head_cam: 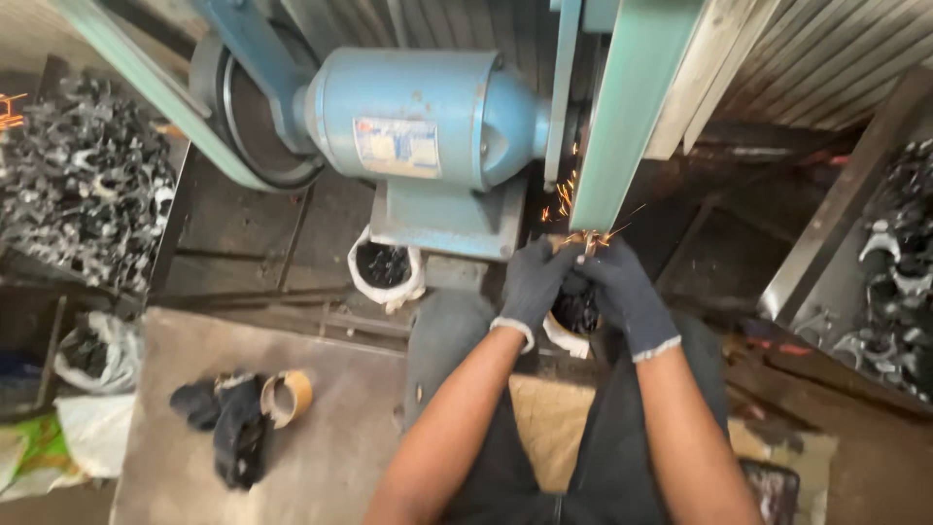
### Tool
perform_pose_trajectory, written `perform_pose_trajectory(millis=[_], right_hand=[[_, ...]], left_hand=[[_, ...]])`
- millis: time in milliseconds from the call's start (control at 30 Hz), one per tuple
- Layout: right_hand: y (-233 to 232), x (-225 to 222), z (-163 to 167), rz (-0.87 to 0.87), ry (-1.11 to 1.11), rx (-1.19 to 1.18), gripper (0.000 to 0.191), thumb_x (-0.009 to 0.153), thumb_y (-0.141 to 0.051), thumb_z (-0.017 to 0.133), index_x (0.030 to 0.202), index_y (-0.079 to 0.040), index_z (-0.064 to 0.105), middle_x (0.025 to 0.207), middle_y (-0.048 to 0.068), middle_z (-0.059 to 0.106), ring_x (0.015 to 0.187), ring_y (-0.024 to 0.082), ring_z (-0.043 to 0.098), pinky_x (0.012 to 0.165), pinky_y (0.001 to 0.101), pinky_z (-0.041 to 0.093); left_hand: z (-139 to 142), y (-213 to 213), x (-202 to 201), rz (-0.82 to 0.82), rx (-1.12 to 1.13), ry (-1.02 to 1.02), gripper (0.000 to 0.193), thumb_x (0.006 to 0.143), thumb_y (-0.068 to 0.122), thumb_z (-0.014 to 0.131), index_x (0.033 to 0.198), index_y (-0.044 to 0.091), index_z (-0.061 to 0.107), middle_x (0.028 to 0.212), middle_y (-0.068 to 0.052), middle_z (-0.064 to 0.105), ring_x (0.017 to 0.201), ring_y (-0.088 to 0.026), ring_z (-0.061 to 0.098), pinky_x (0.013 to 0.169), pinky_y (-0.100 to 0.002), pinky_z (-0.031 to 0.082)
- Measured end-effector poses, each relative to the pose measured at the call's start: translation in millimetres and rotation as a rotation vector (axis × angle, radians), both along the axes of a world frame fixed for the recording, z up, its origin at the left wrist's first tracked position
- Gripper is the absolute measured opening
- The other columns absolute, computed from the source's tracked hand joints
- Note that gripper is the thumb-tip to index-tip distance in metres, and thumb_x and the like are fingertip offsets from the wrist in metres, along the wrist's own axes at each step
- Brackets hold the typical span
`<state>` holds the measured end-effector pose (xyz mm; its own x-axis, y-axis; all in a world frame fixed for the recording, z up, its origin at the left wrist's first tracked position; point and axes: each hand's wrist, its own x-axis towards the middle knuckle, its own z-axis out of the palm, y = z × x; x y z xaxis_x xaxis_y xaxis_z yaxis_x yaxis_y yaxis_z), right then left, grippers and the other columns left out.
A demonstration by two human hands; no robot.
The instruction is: The person grinds small metal parts against a bench grinder wheel, producing sparks. They repeatedly pick up parts from a container, press them against the wheel, and place them back into the container.
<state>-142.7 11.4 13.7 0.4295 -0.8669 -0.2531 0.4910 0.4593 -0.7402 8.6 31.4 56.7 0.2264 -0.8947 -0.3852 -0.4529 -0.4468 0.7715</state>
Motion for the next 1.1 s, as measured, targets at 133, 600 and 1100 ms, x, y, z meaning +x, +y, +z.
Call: perform_pose_trajectory(millis=[133, 600, 1100], right_hand=[[8, 7, 17, -0.045, 0.069, -0.11, 0.048, 0.088, -0.001, 0.066, 0.134, 0.0, 0.054, 0.122, 0.01, 0.067, 0.11, 0.02, 0.067, 0.096, 0.0331, 0.055], [45, -13, 19, -0.012, 0.476, -0.331, 0.041, 0.09, -0.009, 0.067, 0.129, 0.003, 0.066, 0.115, 0.004, 0.073, 0.101, 0.009, 0.067, 0.088, 0.0241, 0.054], [41, -13, 17, -0.101, 0.337, -0.46, 0.051, 0.083, -0.007, 0.072, 0.132, -0.002, 0.057, 0.126, 0.003, 0.065, 0.117, 0.013, 0.061, 0.102, 0.0279, 0.048]], left_hand=[[17, 10, -4, 0.045, -0.195, 0.33, 0.047, 0.094, 0.043, 0.06, 0.106, 0.0, 0.075, 0.087, -0.018, 0.075, 0.077, -0.029, 0.074, 0.069, -0.04, 0.055], [-15, 38, -10, -0.023, -0.073, 0.462, 0.039, 0.098, 0.033, 0.05, 0.114, 0.004, 0.071, 0.091, -0.013, 0.075, 0.076, -0.019, 0.069, 0.07, -0.034, 0.054], [-17, 34, -8, -0.098, -0.326, 0.293, 0.036, 0.096, 0.033, 0.058, 0.115, 0.004, 0.067, 0.099, -0.018, 0.073, 0.09, -0.033, 0.072, 0.079, -0.043, 0.053]])
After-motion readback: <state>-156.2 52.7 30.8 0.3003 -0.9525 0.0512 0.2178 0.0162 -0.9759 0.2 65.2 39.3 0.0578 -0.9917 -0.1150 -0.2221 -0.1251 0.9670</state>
